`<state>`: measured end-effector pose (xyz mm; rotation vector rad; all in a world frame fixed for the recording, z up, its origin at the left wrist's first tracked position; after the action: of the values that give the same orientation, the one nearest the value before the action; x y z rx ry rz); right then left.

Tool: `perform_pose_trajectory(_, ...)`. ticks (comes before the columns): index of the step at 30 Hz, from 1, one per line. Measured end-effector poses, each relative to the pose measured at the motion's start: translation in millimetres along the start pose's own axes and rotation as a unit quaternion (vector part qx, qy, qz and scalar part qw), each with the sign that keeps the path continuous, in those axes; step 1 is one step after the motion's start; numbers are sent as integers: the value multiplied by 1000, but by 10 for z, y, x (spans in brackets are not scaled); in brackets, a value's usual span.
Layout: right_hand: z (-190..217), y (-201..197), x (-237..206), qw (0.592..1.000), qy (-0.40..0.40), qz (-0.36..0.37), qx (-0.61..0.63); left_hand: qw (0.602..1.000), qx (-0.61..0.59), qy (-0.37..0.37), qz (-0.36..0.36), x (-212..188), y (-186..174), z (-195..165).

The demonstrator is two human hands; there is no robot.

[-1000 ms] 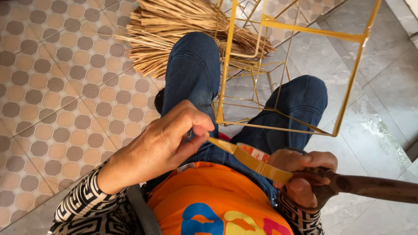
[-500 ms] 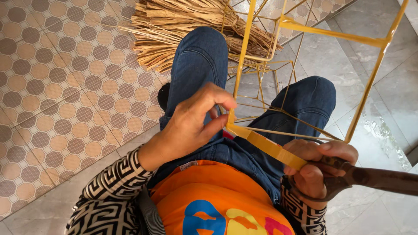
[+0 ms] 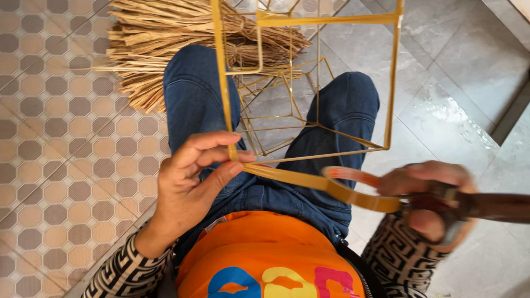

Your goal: The person sits on a low stool and uses scissors to cut lengths of brown tape, which are then wrapped around the joints of a gold-colored wire frame structure. The person repeatedly measures, cuts, and applies tape to reinforce the frame.

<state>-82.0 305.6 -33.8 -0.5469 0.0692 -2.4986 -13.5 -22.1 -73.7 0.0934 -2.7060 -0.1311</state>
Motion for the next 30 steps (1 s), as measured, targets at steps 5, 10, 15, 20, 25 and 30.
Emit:
perform_pose_trajectory(5,91,-776,-186,990,-56,-23,-128,1000,21,-17,-6,-54,-17,47)
perform_pose_trajectory(10,-89,-841,-508,978,6,-193,-85,999,33,-34,-10,-58,25,85)
perform_pose_trajectory(15,-222,-823,-339,978,4,-188,-88,998,57,-18,-3,-29,71,28)
perform_pose_trajectory(20,-416,-801,-223,973,-6,-206,-109,988,155,2,10,24,102,-30)
perform_pose_trajectory(25,-654,-768,-209,971,1,-228,-66,860,449,243,-3,77,231,-545)
perform_pose_trajectory(30,-798,-728,-191,971,3,-238,-34,772,548,283,152,207,508,-579)
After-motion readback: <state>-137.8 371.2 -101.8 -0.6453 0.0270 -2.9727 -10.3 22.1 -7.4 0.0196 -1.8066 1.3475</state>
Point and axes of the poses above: each hand's wrist, its own x-axis towards the middle knuckle, its own y-axis out of the palm, z = x × y, the point moved 7 cm from there along x, towards the middle knuckle, and after that the axes turned 10 degrees about y, right-handed, at the moved point
